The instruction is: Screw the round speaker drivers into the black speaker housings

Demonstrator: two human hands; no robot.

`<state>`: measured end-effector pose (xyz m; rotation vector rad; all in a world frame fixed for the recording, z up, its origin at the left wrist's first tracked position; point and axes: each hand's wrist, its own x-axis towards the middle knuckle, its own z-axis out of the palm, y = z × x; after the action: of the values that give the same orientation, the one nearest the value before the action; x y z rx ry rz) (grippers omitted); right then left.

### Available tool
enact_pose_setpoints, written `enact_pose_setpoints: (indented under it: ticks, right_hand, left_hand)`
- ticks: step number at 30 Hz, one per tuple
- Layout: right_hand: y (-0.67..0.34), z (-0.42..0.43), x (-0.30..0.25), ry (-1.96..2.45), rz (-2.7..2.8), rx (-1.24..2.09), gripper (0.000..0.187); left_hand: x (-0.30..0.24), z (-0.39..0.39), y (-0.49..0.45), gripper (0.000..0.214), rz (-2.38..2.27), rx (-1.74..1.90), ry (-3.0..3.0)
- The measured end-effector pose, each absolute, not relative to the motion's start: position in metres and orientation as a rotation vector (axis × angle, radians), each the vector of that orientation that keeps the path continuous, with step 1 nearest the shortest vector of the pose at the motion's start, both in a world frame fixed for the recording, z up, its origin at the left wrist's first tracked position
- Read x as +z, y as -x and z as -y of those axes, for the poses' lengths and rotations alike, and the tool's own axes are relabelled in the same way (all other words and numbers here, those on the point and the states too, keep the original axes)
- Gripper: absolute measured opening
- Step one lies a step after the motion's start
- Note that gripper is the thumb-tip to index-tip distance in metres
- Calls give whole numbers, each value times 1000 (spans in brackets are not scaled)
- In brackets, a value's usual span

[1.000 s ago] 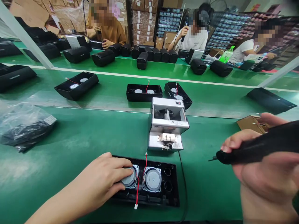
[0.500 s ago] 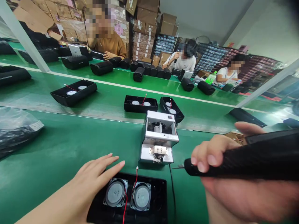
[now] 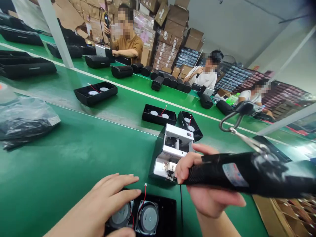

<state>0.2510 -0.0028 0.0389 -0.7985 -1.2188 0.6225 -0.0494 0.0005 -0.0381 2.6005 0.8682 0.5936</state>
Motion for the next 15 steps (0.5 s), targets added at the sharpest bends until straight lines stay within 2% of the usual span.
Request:
enact_pose_setpoints:
  ticks: [2,5,9,10,13,15]
  right_hand:
    - [-250,5,45,795,1184,724,85]
    - [-251,23,58,768,1105,748,76]
    - [-253,59,74,850,1162,713,28]
    - [-253,66,75,873,1177,741,26]
    - [-251,74,64,878,1165,827,40]
    - [-250,72,51,892,1128,904,35]
  left_hand:
    - [-31,6,26,56,-849,563,-2594]
    - [-27,15,-3,57,-803,439,-2559]
    - [-26,16,-21,61,-828,266,-2495]
    - [-25,14,-24,61,-849,220,-2476]
    - [-15,8,-30,53,-899,103,-2411]
    - [-9,4,-34,45,-905,22,-2378]
